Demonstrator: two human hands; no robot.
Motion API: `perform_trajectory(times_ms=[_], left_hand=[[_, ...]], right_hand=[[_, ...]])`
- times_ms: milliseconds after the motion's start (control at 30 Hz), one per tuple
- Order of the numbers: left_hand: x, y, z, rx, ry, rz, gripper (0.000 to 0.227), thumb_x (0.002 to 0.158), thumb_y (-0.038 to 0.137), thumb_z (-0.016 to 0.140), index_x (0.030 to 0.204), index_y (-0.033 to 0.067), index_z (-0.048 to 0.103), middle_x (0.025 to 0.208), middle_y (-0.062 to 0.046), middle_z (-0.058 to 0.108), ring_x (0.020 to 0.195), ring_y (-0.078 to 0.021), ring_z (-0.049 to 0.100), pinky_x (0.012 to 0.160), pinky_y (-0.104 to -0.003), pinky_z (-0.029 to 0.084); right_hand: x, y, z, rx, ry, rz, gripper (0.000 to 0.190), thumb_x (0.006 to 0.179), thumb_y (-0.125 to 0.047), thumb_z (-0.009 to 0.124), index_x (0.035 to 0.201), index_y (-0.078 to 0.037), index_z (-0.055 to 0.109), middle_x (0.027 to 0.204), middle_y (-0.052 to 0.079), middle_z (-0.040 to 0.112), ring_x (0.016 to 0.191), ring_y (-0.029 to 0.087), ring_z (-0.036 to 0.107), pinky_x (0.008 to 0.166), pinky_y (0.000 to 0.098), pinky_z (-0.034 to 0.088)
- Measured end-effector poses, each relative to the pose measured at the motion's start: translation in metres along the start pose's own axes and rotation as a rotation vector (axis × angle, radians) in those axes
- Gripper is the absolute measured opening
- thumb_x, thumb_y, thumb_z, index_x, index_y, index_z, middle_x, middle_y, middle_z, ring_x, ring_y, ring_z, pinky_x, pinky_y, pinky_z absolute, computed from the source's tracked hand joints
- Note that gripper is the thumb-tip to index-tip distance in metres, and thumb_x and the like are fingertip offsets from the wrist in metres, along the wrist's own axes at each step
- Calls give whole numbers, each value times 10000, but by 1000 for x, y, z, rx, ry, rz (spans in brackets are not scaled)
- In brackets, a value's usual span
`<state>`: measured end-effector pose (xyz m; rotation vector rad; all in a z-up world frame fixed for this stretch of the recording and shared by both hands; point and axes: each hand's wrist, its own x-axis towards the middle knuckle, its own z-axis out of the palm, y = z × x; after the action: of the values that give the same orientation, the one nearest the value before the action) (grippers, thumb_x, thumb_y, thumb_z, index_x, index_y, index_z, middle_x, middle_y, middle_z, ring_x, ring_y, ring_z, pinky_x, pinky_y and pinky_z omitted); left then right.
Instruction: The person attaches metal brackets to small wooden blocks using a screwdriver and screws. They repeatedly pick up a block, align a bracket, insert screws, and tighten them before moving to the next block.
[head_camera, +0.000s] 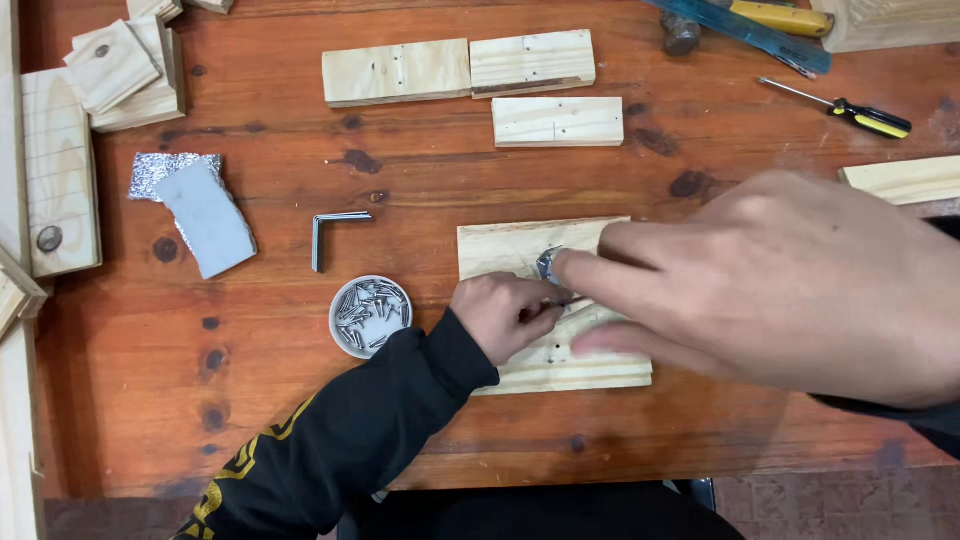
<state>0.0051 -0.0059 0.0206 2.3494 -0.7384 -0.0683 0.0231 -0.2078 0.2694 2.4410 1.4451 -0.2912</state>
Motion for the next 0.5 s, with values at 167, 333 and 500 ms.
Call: perform_trajectory(times_ms=[167, 333, 500], left_hand=[[-1, -1, 3, -19, 39, 18, 148, 813, 242, 633, 696, 204, 550, 620, 21, 620, 647, -245, 644, 547, -418, 452], [-2, -3, 13, 23, 77, -35, 299, 881, 313, 638, 638, 179, 525, 598, -13, 628, 626, -283, 646, 554, -460, 469], [-1, -5, 12, 59, 61, -36, 292, 844, 364, 663, 645, 190, 540, 639, -28, 643, 661, -287, 657, 562, -468, 463]], right_hand=[[0, 0, -4, 106, 99, -84, 243, 849, -91, 581, 1057, -215, 607, 1311, 50, 537, 635, 319, 696, 423, 515, 633], [8, -1, 1, -124, 361, -40, 246, 1043, -464, 534, 1174, -257, 554, 1034, -17, 553, 396, 221, 553, 319, 406, 497], [5, 3, 5, 29, 244, -107, 342, 913, -130, 577, 1242, -223, 562, 1210, 50, 539, 616, 259, 595, 404, 454, 564]])
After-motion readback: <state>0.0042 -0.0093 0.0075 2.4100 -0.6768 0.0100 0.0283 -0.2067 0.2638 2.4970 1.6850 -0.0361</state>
